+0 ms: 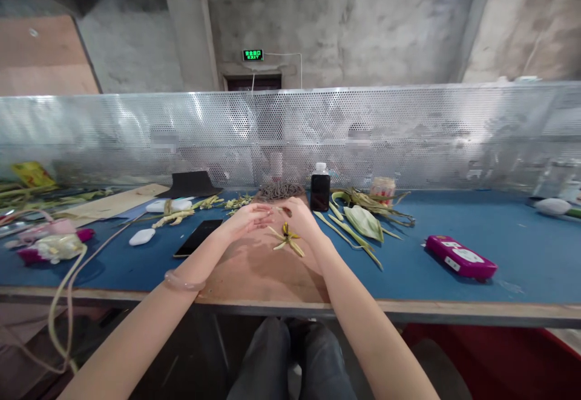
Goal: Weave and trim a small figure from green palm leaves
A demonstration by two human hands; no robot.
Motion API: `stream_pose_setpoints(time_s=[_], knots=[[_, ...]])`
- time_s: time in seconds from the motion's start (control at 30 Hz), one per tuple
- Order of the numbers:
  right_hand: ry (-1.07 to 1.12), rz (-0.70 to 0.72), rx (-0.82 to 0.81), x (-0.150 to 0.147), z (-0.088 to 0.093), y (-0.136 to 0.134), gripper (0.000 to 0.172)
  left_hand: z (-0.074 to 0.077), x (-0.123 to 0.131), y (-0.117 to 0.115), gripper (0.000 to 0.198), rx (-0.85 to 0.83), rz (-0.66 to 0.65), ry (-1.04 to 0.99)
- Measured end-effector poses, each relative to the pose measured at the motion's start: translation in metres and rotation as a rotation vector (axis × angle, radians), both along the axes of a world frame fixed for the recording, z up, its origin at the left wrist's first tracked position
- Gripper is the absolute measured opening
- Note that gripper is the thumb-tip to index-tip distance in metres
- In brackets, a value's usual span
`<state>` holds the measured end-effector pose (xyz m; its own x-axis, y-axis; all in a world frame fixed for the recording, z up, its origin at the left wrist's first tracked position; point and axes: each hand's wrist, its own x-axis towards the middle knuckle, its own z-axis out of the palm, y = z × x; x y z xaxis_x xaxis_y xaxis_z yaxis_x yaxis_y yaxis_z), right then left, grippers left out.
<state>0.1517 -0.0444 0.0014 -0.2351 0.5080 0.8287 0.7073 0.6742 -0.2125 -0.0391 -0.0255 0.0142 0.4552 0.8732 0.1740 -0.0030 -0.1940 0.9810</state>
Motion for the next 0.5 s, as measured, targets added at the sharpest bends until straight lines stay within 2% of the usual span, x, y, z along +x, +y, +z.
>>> stream_pose_setpoints(time_s=[0.1,0.17,0.23,0.37,0.5], knots=[[0.093,-0.086,0.048,0.011,0.001,0.003,0.017,-0.003,0.005,-0.002,0.032,0.269,0.079,0.318],[0.095,-0.129,0.067,0.014,0.001,0.004,0.018,-0.003,0.010,-0.006,0.028,0.417,0.043,0.529],[0.073,-0.166,0.072,0.015,0.001,0.004,0.018,-0.002,0.015,-0.010,0.026,0.494,-0.025,0.650],[0.054,-0.241,0.062,0.014,-0.001,0.003,0.020,-0.001,0.023,-0.007,0.024,0.578,0.005,0.649],[0.053,-0.281,0.045,0.013,-0.001,0.002,0.023,-0.001,0.032,0.003,0.018,0.631,-0.088,0.610]])
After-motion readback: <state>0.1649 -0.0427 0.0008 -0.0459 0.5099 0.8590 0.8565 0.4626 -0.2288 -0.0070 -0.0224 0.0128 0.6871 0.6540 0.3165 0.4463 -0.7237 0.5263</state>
